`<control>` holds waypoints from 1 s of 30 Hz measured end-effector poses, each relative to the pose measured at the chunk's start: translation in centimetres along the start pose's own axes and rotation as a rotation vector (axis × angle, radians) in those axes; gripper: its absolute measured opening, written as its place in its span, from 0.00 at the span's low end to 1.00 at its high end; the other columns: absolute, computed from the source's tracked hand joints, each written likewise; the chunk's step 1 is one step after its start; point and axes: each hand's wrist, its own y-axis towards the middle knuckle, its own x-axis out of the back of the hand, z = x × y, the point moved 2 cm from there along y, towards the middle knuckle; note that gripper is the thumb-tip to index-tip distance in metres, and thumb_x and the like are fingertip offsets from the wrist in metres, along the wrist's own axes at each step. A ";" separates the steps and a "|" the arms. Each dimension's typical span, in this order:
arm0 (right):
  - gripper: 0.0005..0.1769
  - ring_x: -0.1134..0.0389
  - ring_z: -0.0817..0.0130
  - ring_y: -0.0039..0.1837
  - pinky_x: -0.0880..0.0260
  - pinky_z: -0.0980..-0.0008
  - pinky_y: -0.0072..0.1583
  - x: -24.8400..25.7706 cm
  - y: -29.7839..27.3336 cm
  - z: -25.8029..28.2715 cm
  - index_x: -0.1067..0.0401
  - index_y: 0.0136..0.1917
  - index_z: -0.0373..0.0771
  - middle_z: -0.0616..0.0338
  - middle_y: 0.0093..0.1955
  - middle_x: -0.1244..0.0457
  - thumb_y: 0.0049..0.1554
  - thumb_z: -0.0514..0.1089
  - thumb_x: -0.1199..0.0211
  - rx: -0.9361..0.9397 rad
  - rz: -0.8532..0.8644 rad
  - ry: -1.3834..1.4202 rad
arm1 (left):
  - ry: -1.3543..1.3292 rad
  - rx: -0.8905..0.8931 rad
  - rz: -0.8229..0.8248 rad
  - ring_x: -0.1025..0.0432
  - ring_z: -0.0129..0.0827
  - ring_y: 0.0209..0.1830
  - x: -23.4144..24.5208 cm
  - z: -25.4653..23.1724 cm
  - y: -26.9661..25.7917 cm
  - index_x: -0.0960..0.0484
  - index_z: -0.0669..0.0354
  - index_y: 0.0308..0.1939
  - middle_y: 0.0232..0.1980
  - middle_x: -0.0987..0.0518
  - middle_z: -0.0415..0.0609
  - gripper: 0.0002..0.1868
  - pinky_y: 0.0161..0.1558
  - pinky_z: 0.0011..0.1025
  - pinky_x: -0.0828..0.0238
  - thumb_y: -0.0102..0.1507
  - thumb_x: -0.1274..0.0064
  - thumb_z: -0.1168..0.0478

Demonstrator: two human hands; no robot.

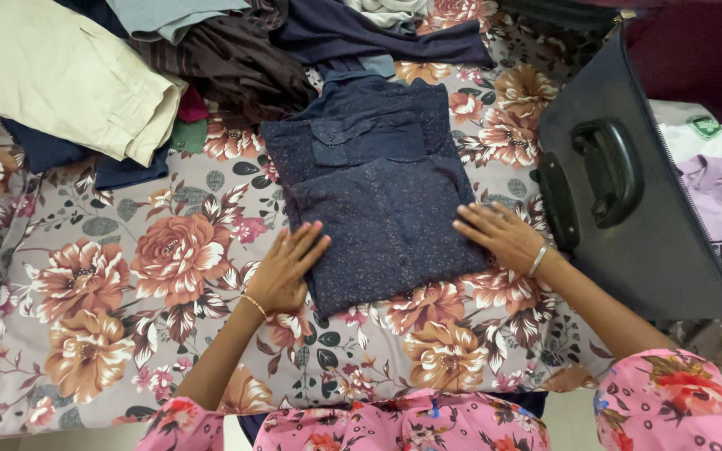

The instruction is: The person folds a shirt and a pair of pants on a bed and places them into a suitcase.

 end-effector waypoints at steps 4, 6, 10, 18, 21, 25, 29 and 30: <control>0.44 0.53 0.63 0.82 0.56 0.54 0.78 0.1 1.7 0.4 0.51 0.81 0.51 0.59 0.84 0.55 0.52 0.37 0.48 0.108 -0.158 0.180 | -0.001 -0.150 0.013 0.55 0.45 0.82 0.7 -1.6 0.7 0.45 0.48 0.78 0.82 0.50 0.53 0.49 0.77 0.51 0.66 0.51 0.50 0.60; 0.44 0.53 0.62 0.82 0.55 0.54 0.78 -0.5 3.1 0.1 0.51 0.81 0.51 0.59 0.83 0.55 0.52 0.38 0.48 0.084 -0.165 0.180 | -0.075 -0.134 0.014 0.55 0.49 0.80 0.6 -0.9 1.5 0.45 0.53 0.77 0.80 0.49 0.57 0.49 0.75 0.53 0.67 0.50 0.49 0.60; 0.41 0.49 0.65 0.81 0.50 0.56 0.77 -1.6 5.7 -1.0 0.47 0.80 0.52 0.62 0.83 0.51 0.55 0.36 0.49 0.097 -0.283 0.199 | -0.009 -0.172 0.025 0.53 0.48 0.82 -0.9 0.4 3.3 0.44 0.54 0.77 0.80 0.46 0.57 0.50 0.78 0.48 0.64 0.49 0.49 0.61; 0.46 0.45 0.67 0.78 0.45 0.61 0.73 -0.7 2.6 0.1 0.43 0.78 0.51 0.64 0.80 0.47 0.45 0.31 0.49 0.098 -0.240 0.286 | 0.007 -0.284 -0.043 0.50 0.46 0.81 -2.0 0.3 0.3 0.41 0.52 0.77 0.81 0.44 0.53 0.45 0.77 0.49 0.60 0.53 0.49 0.62; 0.42 0.43 0.69 0.77 0.45 0.61 0.75 0.8 0.1 1.7 0.39 0.76 0.53 0.67 0.79 0.44 0.49 0.32 0.47 0.097 -0.353 0.345 | -0.096 -0.341 -0.036 0.49 0.46 0.80 -1.7 -0.8 -1.1 0.40 0.54 0.76 0.80 0.43 0.54 0.46 0.76 0.51 0.60 0.52 0.47 0.62; 0.35 0.39 0.65 0.73 0.44 0.58 0.72 3.7 -2.2 1.9 0.33 0.72 0.49 0.63 0.75 0.40 0.50 0.38 0.45 0.103 -0.422 0.411 | -0.191 -0.363 -0.029 0.46 0.46 0.79 -1.3 -2.1 -2.4 0.40 0.52 0.76 0.79 0.41 0.52 0.48 0.76 0.52 0.57 0.50 0.46 0.62; 0.22 0.31 0.68 0.67 0.38 0.59 0.71 2.8 -0.7 -0.2 0.26 0.66 0.47 0.65 0.65 0.31 0.59 0.44 0.45 -0.112 -0.479 0.683 | -0.446 -0.086 -0.162 0.41 0.48 0.72 -2.2 0.9 0.2 0.35 0.57 0.71 0.72 0.36 0.55 0.40 0.71 0.49 0.51 0.54 0.46 0.56; 0.22 0.31 0.68 0.67 0.38 0.59 0.71 1.2 0.5 -1.0 0.26 0.66 0.47 0.65 0.65 0.31 0.59 0.44 0.45 -0.109 -0.478 0.685 | -0.591 0.082 -0.241 0.40 0.48 0.70 -2.9 2.8 1.6 0.34 0.58 0.70 0.71 0.35 0.56 0.39 0.70 0.49 0.50 0.54 0.46 0.54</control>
